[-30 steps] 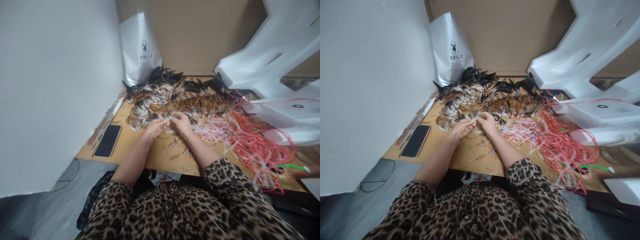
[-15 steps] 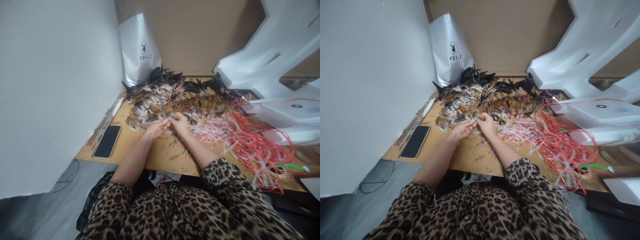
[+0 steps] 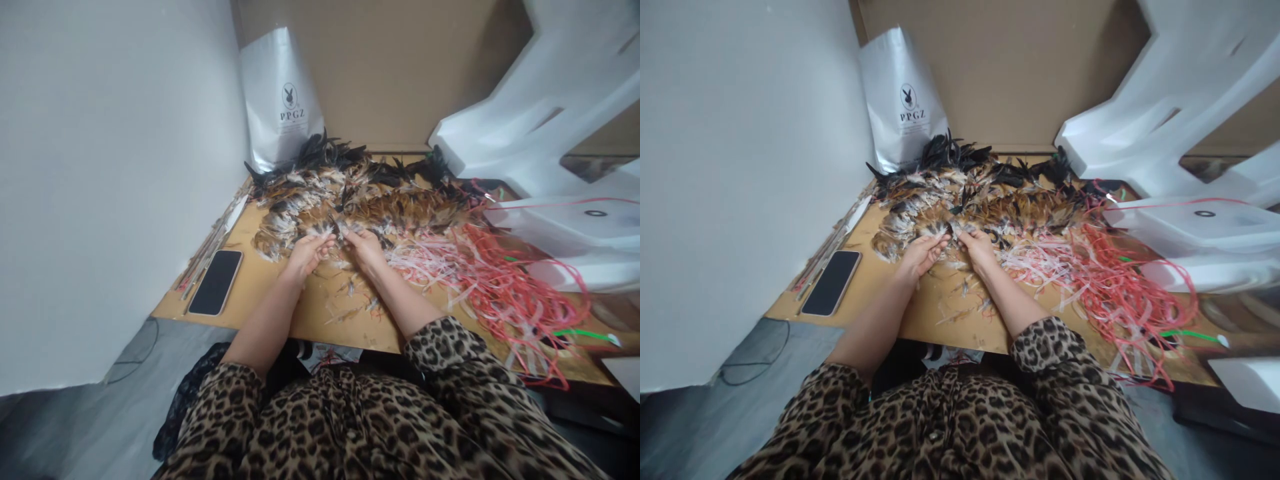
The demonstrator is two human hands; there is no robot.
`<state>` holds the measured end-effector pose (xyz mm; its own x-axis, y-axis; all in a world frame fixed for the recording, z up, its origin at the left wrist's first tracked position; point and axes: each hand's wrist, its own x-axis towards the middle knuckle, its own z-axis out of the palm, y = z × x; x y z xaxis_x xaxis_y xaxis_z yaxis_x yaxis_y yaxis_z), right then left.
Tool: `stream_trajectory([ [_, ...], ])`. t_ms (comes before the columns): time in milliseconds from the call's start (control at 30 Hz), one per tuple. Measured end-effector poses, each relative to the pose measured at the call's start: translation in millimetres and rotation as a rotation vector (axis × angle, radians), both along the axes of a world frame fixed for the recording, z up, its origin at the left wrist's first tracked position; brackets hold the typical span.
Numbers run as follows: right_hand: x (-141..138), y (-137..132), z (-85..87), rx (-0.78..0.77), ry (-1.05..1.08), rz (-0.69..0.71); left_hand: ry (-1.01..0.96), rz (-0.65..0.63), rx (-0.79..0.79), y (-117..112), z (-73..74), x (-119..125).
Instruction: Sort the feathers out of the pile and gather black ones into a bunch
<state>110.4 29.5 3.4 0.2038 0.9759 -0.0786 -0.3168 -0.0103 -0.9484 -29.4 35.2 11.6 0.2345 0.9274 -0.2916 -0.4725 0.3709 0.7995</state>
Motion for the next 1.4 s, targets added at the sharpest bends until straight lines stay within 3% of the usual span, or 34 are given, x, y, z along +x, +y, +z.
stream_trajectory([
  [233, -3, -2, -4.8, -0.038, -0.045, 0.007, 0.025, -0.132, 0.004, -4, 0.9, 5],
  [533, -2, -3, 4.7, -0.022, 0.151, 0.166, -0.114, -0.095, -0.013, 0, -0.4, 2],
  [700, -3, -6, 5.6, -0.005, 0.121, 0.222, -0.094, -0.116, 0.003, 0, -2.0, 2],
  [800, -4, -7, 4.2, -0.01, 0.048, 0.189, -0.039, -0.144, 0.044, 0, -3.8, 2],
  [1067, -4, -11, 14.5, 0.029, -0.157, 0.013, 0.201, -0.075, 0.147, -6, -1.4, 7],
  [1267, -5, -13, 17.4, 0.017, -0.204, -0.015, 0.199, -0.088, 0.148, -8, -0.6, 8],
  [1400, -3, -10, 10.5, 0.042, -0.149, 0.046, 0.205, -0.096, 0.138, -7, -0.2, 7],
])
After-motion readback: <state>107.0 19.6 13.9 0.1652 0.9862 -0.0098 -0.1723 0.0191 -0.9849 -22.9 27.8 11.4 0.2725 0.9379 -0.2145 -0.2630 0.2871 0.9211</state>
